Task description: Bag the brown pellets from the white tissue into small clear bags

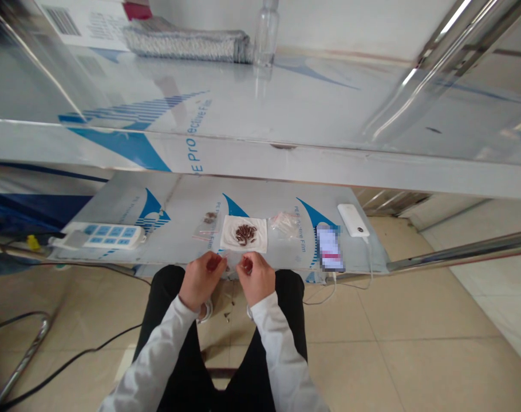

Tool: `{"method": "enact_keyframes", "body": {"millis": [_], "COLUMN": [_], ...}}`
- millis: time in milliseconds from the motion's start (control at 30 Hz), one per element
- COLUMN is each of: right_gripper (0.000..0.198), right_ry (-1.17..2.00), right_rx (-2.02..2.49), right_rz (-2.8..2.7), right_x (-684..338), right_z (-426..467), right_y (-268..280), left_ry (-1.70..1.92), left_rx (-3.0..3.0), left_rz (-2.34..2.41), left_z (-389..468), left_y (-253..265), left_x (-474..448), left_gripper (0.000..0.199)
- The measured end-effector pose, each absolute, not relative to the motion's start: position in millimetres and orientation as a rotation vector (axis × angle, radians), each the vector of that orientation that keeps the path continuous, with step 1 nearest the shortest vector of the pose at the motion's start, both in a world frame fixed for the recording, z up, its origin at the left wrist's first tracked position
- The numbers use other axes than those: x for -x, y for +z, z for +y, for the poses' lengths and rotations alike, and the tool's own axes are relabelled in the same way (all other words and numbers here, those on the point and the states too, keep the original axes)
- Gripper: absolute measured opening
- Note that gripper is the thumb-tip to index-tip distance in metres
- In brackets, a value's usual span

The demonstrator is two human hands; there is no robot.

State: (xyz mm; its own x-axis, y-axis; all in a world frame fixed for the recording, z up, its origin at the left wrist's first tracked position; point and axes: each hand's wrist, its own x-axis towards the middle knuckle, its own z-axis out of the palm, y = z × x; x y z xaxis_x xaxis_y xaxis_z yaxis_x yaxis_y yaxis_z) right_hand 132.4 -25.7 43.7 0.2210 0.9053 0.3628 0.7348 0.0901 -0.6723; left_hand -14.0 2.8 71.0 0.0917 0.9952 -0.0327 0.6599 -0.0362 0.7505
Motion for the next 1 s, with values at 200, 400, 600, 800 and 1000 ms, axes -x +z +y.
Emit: {"method": "enact_keyframes", "body": {"millis": [200,400,600,800,1000], "right_gripper": [0.065,0.071,0.057,0.050,0.065], "right_ry": [0.614,0.686,0.580,0.573,0.588], "right_rx": [1.201,1.156,1.228,1.259,1.285], "right_rz": [-1.818,-1.892,-1.704,-1.625,-1.611], "right_x": [-142.4,-146.0,-135.9,-129.0,-122.6], "right_z": [-27.4,-20.8,-19.8,-12.7,-7.1], "right_y": [50.0,50.3,44.6,47.6,39.1], "left_ry": [0.679,0.627,0.581,0.473,0.533], "left_rx": [-1.832,-1.857,-2.039,-2.108,-1.768], "left_rz": [1.397,1.343,1.413,1.567,1.375], "left_z": [8.0,11.2,16.4,23.5,34.6], "left_y": [79.6,85.4,94.7,98.4,93.3], "left_x": [20.3,24.5,22.6,16.9,15.7], "left_gripper": [0.012,0.009,0.012,0.011,0.007]}}
